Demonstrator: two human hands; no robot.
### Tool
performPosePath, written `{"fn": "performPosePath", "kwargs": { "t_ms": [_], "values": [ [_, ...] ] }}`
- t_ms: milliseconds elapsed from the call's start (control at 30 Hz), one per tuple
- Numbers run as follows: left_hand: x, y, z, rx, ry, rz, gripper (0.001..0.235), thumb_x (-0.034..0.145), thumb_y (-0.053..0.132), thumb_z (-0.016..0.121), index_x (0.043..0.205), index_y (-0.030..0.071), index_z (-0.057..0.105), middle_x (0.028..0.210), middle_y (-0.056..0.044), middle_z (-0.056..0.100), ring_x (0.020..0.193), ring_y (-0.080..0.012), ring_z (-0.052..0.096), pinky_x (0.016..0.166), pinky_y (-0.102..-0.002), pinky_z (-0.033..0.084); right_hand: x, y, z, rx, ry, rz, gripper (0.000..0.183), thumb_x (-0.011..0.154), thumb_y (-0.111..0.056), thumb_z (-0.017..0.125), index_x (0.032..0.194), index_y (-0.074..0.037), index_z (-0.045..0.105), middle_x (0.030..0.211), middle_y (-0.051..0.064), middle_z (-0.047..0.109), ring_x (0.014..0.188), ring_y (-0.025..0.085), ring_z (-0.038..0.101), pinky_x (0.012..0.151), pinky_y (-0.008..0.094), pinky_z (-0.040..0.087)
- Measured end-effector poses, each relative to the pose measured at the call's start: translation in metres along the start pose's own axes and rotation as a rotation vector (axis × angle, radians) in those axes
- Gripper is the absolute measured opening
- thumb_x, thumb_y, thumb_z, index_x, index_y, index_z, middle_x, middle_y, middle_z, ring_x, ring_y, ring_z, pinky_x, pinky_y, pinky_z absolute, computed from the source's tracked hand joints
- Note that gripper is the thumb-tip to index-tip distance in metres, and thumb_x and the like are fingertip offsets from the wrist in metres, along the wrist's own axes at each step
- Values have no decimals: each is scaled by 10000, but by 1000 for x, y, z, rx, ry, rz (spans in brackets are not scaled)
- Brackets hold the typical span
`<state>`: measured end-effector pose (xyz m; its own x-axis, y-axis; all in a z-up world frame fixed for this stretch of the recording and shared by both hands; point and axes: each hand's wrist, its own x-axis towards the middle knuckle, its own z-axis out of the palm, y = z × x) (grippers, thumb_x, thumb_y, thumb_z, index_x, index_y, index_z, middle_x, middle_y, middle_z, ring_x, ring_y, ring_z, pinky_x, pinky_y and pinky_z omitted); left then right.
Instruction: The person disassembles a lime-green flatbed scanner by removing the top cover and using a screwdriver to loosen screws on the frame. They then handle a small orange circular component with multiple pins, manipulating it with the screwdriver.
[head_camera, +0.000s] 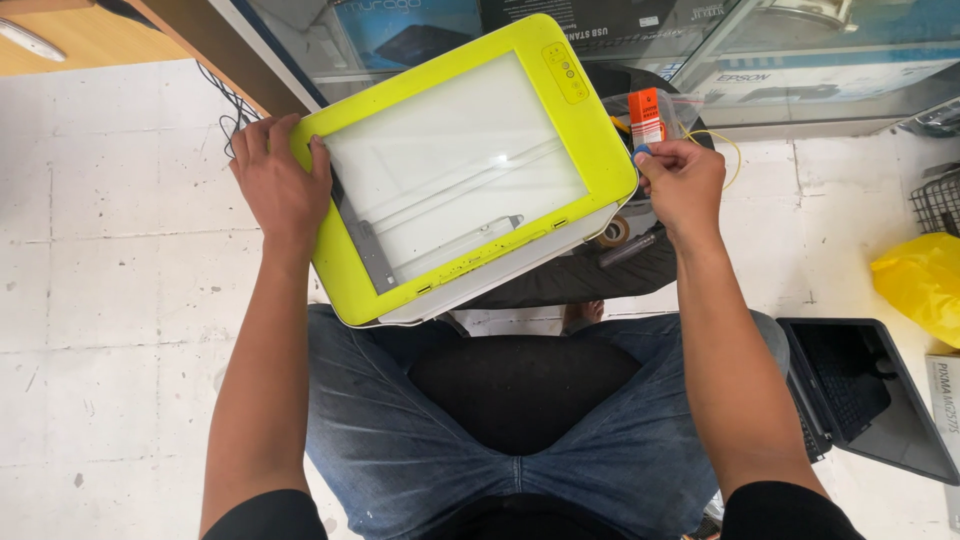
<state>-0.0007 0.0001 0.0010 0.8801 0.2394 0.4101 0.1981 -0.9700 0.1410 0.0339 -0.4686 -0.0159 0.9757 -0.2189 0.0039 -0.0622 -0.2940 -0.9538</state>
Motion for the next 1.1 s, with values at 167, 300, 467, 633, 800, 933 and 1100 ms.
{"fn": "performPosePath", "kwargs": {
  "t_ms": [167, 300, 467, 633, 800, 933, 1100],
  "values": [
    [2, -1, 3, 36, -3, 4, 294, 1025, 346, 645, 1238, 158, 721, 1119, -22, 576, 1121, -182, 501, 881, -360, 465, -5, -5, 2, -118, 24, -91, 105, 950, -26, 786, 1044, 10, 758, 809, 104, 679, 657, 108, 681, 557, 218, 550],
    [5, -6, 11, 71, -26, 13, 298, 984, 358, 643, 1207, 167, 687, 1119, -19, 535, 1126, -196, 477, 884, -372, 454, -4, 4, 1, -210, 53, -173, 112, 924, -47, 799, 1031, -16, 778, 802, 108, 704, 674, 136, 685, 588, 247, 542],
    [10, -4, 10, 95, -97, -16, 298, 977, 373, 609, 1199, 183, 661, 1118, -29, 522, 1124, -198, 470, 911, -378, 454, -6, 5, 5, -259, 88, -254, 94, 910, -32, 792, 1002, -14, 784, 792, 117, 713, 682, 185, 704, 597, 279, 551],
    [13, -13, 24, 108, -77, 21, 336, 920, 421, 635, 1160, 186, 635, 1105, -18, 482, 1094, -217, 447, 868, -399, 451, -14, -7, 11, -403, 156, -495, 90, 862, -2, 821, 948, -11, 795, 753, 128, 696, 675, 290, 711, 608, 336, 564],
    [18, -13, 25, -47, 51, 113, 284, 853, 312, 629, 1060, 122, 587, 1047, -81, 541, 1016, -318, 495, 826, -467, 452, -13, -7, 11, -437, 124, -360, 33, 991, -10, 730, 1023, -8, 724, 941, 123, 756, 782, 214, 705, 635, 323, 543],
    [23, -12, 26, -21, 41, 101, 276, 828, 310, 617, 1021, 120, 561, 1000, -81, 521, 970, -323, 502, 752, -476, 473, -14, -16, 14, -307, 215, -384, 74, 1035, -40, 705, 1108, -30, 711, 914, 89, 712, 787, 156, 653, 643, 293, 538],
    [31, -19, 39, -5, -40, 100, 244, 915, 334, 529, 983, 103, 570, 1006, -146, 570, 978, -342, 537, 803, -498, 474, -16, -6, 30, -214, -4, -499, 178, 1028, -16, 735, 1206, -2, 737, 901, 130, 719, 806, 181, 687, 762, 306, 579]
  ]
}}
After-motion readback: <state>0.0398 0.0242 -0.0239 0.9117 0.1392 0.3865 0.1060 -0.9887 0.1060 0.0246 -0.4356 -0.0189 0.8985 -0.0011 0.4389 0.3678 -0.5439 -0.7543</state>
